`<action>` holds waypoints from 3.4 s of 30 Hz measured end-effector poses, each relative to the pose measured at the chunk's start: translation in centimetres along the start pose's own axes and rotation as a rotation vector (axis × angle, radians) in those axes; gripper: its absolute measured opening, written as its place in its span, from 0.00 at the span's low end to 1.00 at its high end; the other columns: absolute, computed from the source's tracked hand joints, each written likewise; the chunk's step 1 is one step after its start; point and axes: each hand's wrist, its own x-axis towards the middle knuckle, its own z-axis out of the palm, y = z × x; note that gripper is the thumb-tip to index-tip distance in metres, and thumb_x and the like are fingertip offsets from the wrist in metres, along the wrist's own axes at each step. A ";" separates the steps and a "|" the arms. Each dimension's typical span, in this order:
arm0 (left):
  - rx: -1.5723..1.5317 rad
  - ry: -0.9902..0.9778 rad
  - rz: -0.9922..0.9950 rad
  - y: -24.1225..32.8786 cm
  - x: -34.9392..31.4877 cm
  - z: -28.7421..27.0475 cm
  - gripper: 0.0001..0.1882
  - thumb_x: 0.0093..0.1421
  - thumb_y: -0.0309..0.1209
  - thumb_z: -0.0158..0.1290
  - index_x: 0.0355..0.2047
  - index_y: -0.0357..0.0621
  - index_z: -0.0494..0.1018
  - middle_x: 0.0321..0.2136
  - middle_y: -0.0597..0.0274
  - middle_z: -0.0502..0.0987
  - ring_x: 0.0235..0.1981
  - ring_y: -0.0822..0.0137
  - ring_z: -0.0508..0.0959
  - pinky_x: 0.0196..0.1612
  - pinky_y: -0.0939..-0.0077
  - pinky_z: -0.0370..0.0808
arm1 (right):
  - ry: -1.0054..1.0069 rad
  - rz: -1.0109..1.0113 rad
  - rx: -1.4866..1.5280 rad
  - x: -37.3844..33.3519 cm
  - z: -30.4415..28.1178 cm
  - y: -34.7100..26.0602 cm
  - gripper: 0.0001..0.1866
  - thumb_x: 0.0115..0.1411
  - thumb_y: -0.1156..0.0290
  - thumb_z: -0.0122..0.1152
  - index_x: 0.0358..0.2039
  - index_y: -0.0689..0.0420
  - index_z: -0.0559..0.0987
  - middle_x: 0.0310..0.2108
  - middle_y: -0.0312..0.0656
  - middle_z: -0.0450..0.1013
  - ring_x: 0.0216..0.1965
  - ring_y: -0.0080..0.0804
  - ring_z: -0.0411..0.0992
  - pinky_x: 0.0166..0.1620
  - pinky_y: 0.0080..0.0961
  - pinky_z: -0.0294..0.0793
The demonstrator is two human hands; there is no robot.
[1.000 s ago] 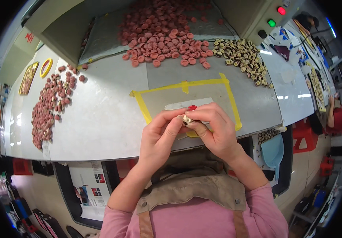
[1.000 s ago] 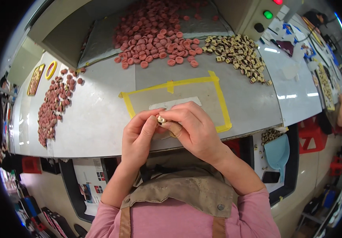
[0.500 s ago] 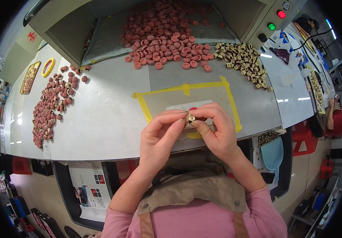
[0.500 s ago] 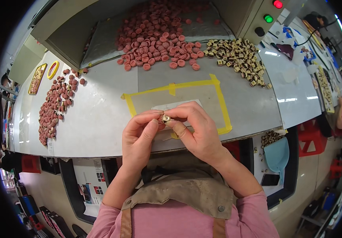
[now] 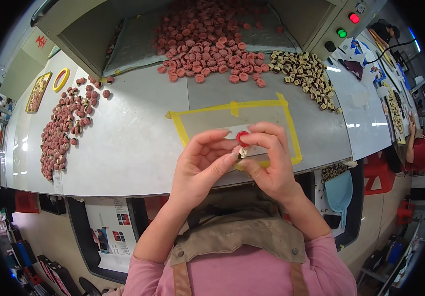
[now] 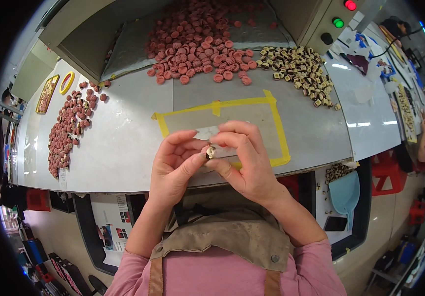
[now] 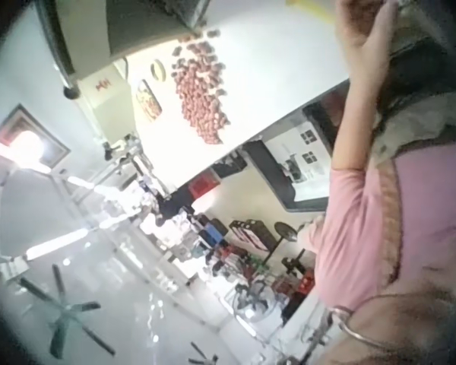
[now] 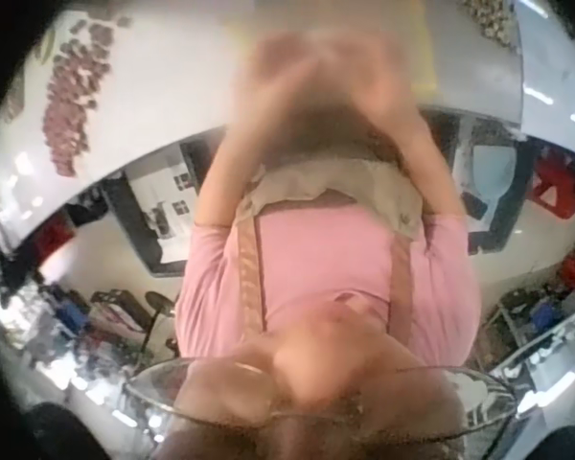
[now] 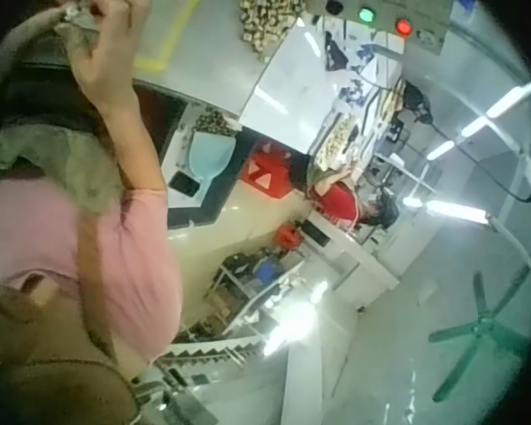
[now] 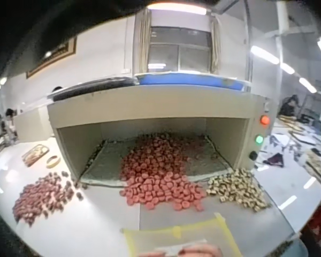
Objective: The person assembles small craft pieces by dipping parts into glue and pressing them together by hand, placing the assembled pieces onto the table.
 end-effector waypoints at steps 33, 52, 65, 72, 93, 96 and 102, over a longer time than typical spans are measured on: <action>2.001 0.470 0.498 7.9 6.4 -10.5 0.15 0.58 0.29 0.54 0.45 0.39 0.73 0.46 0.51 0.70 0.50 0.52 0.67 0.54 0.62 0.64 | 0.095 -0.026 -0.580 4.3 -12.5 13.4 0.12 0.56 0.74 0.57 0.42 0.58 0.75 0.42 0.44 0.69 0.45 0.44 0.70 0.48 0.34 0.70; 1.446 -0.105 0.732 1.9 13.6 -0.3 0.06 0.60 0.22 0.48 0.38 0.36 0.71 0.34 0.55 0.71 0.34 0.60 0.71 0.40 0.71 0.68 | -0.034 0.158 -0.405 -0.2 -15.2 7.5 0.08 0.55 0.68 0.59 0.33 0.56 0.75 0.34 0.43 0.69 0.38 0.42 0.71 0.40 0.36 0.72; 0.717 0.219 0.094 3.7 11.1 -2.9 0.18 0.67 0.39 0.45 0.52 0.43 0.69 0.40 0.67 0.74 0.29 0.80 0.64 0.35 0.88 0.63 | -0.011 0.056 -0.365 -3.0 -12.0 10.2 0.07 0.55 0.71 0.58 0.35 0.55 0.78 0.36 0.44 0.70 0.40 0.41 0.70 0.45 0.32 0.70; 1.056 0.336 0.009 5.1 2.9 -2.6 0.19 0.61 0.36 0.50 0.49 0.38 0.72 0.39 0.55 0.75 0.32 0.68 0.71 0.36 0.73 0.72 | 0.040 0.095 -0.318 -1.7 -12.2 9.8 0.05 0.53 0.73 0.56 0.30 0.59 0.78 0.32 0.44 0.72 0.41 0.44 0.71 0.45 0.35 0.71; 0.007 0.000 0.109 -0.3 1.5 0.9 0.17 0.66 0.26 0.44 0.55 0.37 0.63 0.51 0.61 0.67 0.33 0.80 0.67 0.36 0.89 0.68 | -0.146 0.221 -0.577 0.5 -12.9 7.1 0.07 0.51 0.72 0.60 0.31 0.59 0.76 0.32 0.45 0.71 0.39 0.44 0.71 0.43 0.36 0.72; -0.014 0.127 -0.007 1.0 0.7 4.1 0.16 0.63 0.25 0.48 0.51 0.31 0.67 0.31 0.61 0.71 0.27 0.73 0.67 0.31 0.80 0.66 | -0.134 0.205 -0.602 0.3 -13.1 7.2 0.07 0.51 0.72 0.60 0.31 0.59 0.76 0.32 0.45 0.71 0.39 0.44 0.70 0.43 0.36 0.72; -0.019 0.236 0.016 1.2 0.5 5.4 0.16 0.65 0.25 0.47 0.51 0.30 0.66 0.42 0.54 0.72 0.32 0.70 0.71 0.36 0.77 0.71 | -0.114 0.215 -0.602 0.2 -13.1 7.1 0.07 0.51 0.73 0.59 0.31 0.59 0.76 0.32 0.45 0.71 0.39 0.44 0.70 0.43 0.35 0.72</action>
